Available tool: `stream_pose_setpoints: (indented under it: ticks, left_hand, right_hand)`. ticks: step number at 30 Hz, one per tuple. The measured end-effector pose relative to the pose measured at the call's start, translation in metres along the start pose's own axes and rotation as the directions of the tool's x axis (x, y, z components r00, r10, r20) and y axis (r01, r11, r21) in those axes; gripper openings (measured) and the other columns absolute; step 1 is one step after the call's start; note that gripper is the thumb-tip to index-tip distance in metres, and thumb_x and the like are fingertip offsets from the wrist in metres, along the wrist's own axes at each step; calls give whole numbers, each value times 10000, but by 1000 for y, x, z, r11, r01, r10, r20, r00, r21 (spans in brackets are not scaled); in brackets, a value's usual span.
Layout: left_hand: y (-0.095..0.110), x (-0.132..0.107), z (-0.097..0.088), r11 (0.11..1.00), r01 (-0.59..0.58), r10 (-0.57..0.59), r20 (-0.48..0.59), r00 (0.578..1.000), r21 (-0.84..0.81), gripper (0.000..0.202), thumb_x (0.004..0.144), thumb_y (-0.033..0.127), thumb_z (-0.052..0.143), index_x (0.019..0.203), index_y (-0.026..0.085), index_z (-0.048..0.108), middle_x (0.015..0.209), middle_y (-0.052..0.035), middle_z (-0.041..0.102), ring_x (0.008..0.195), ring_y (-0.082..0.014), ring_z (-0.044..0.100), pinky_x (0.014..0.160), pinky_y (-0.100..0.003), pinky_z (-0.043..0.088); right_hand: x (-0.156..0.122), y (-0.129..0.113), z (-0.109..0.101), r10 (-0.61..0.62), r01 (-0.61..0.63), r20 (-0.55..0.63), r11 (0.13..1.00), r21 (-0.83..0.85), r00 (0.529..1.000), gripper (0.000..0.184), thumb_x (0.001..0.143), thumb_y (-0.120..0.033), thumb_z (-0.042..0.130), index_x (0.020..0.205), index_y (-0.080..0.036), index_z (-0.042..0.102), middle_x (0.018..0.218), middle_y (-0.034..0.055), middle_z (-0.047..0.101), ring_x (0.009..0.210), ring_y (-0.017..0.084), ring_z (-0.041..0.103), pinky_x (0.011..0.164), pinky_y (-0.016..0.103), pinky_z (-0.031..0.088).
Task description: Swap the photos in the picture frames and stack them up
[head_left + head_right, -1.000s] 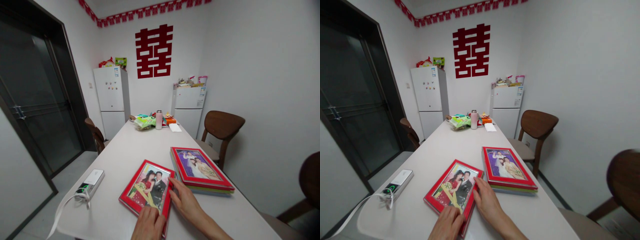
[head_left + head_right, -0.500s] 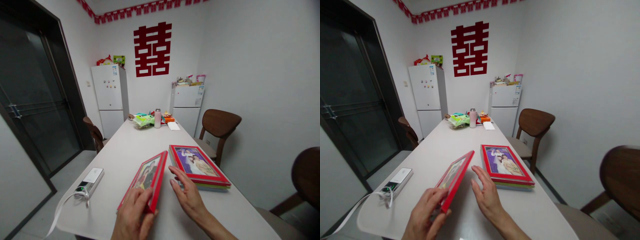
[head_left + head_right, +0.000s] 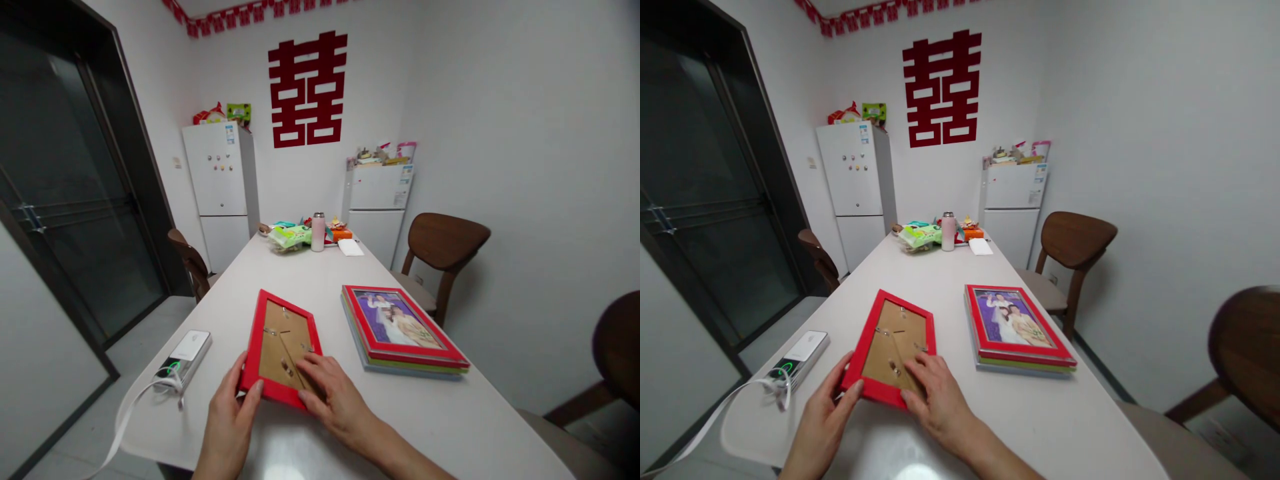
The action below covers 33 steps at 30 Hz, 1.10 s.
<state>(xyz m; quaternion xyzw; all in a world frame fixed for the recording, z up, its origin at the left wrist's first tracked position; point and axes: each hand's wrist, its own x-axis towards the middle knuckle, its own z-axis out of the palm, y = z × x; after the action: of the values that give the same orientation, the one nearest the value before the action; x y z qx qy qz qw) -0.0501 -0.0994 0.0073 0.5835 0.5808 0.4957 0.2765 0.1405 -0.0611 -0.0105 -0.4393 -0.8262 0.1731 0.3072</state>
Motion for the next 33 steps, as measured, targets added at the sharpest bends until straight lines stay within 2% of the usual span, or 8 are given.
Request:
stream_pose_setpoints:
  ticks: [2,5,9,13,19,24,28,33]
  left_hand:
    - [-18,-2,6,999,51,-52,43,998,12,496,758,377,432,1181,125,376,1147,-97,518,1024,-202,499,869,-331,408]
    - [-37,-5,14,986,47,-54,46,997,158,455,762,361,416,1149,122,412,1122,-102,532,1038,-208,490,891,-357,385]
    - [-40,-7,17,928,-60,34,77,996,369,412,776,326,387,1109,91,451,1007,-123,575,955,-220,528,844,-381,415]
    - [-40,-10,18,873,-159,131,91,987,461,362,767,319,405,1044,107,499,918,-115,598,867,-226,553,782,-390,452]
    - [-42,-11,21,829,-210,170,126,977,518,357,742,275,433,1042,95,505,1035,-148,552,977,-246,505,851,-423,417]
    - [-39,7,29,848,-203,151,144,978,490,414,720,190,436,1128,120,430,1229,-122,428,1134,-217,389,946,-407,336]
    - [-45,18,36,872,-147,99,126,987,468,433,733,169,401,1156,79,401,1223,-144,438,1126,-214,401,954,-396,329]
    - [-50,18,36,890,-168,125,128,984,424,415,739,128,358,1147,88,417,1196,-128,471,1110,-193,418,950,-383,337]
  right_hand:
    - [-1,3,0,3,-2,10,998,-63,1000,371,717,-286,503,1069,-175,538,1117,110,501,1031,220,425,885,373,346]
    - [-4,8,1,-9,12,25,991,-133,1000,309,722,-241,482,1017,-189,562,1084,97,508,999,211,432,867,362,351]
    - [-8,13,1,-17,23,32,984,-179,999,278,732,-221,456,986,-199,566,1086,91,495,1002,211,419,870,363,342]
    - [-12,14,2,-16,21,27,979,-202,1000,278,738,-207,437,985,-213,564,1074,90,496,992,214,421,854,365,349]
    - [-6,14,-3,-11,22,56,980,-198,998,248,746,-209,435,942,-216,589,1013,77,528,938,196,453,810,331,372]
    - [21,30,-10,131,-122,5,936,-332,991,222,735,-152,436,880,-144,603,947,109,562,901,201,475,790,303,375]
    - [39,43,-10,194,-161,37,892,-422,980,210,710,-95,414,677,-135,617,776,112,586,765,193,505,702,271,382]
    - [48,50,-6,203,-173,20,879,-445,979,229,705,-88,403,671,-144,622,802,113,579,795,206,497,672,261,366]
